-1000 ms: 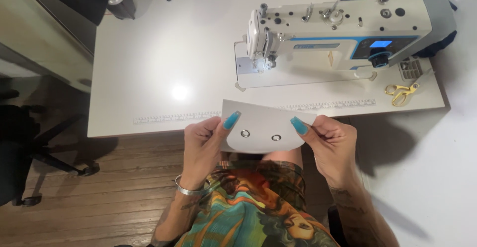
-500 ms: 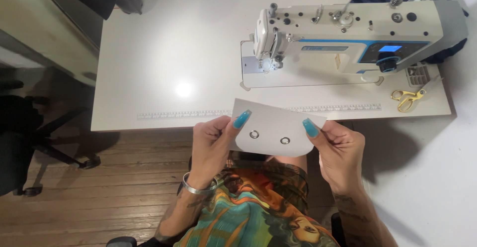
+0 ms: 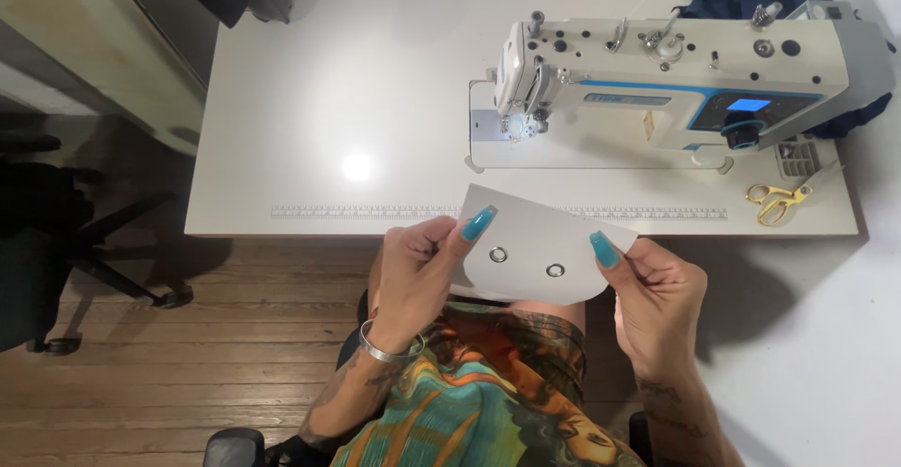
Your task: Prepare a piece of white material by folding and trimming it with scissors at a sewing station
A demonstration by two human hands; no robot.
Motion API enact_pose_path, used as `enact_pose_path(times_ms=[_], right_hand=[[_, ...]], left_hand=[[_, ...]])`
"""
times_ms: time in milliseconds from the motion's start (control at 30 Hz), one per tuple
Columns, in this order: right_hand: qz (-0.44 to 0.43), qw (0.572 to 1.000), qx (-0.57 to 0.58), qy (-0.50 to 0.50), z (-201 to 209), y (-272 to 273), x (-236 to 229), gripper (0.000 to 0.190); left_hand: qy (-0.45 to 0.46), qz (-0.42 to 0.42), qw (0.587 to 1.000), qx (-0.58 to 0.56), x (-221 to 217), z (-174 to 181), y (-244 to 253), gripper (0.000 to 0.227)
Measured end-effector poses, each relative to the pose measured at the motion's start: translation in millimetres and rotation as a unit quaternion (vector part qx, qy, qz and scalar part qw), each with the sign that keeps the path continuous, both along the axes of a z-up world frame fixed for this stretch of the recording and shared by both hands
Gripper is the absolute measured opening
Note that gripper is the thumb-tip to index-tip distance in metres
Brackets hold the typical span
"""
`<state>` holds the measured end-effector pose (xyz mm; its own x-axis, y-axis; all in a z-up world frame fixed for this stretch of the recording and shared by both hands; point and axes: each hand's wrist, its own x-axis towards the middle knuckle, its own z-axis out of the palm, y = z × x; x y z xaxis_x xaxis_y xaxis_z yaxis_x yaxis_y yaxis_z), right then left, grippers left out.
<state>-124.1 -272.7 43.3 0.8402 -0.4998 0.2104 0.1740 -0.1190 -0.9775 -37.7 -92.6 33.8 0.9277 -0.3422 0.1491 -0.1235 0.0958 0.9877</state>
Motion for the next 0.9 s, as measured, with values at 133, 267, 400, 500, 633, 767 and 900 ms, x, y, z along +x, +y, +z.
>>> enact_pose_path(times_ms=[133, 267, 400, 500, 633, 767, 900], right_hand=[[0.014, 0.998, 0.054, 0.018, 10, 6, -5, 0.018], [0.012, 0.996, 0.087, 0.016, 7, 6, -6, 0.015], [0.001, 0.995, 0.098, 0.020, 6, 7, -5, 0.026], [0.003, 0.996, 0.092, 0.018, 8, 7, -5, 0.025], [0.087, 0.994, 0.066, 0.003, 6, -6, -7, 0.020], [0.098, 0.986, -0.072, 0.111, 47, -14, 0, 0.028], [0.248, 0.866, -0.357, 0.248, 58, -22, 13, 0.021]], left_hand=[[-0.019, 0.016, 0.999, 0.025, -5, 14, -1, 0.046], [0.006, 0.020, 1.000, 0.016, -7, 21, 0, 0.049], [-0.014, 0.024, 0.999, 0.030, -6, 18, 1, 0.048], [-0.025, 0.025, 0.999, 0.038, -6, 17, 1, 0.048], [-0.046, 0.024, 0.997, 0.058, -4, 15, 3, 0.048], [-0.112, -0.042, 0.987, 0.110, 1, 2, 3, 0.038], [-0.188, -0.145, 0.962, 0.138, -1, 17, -10, 0.037]])
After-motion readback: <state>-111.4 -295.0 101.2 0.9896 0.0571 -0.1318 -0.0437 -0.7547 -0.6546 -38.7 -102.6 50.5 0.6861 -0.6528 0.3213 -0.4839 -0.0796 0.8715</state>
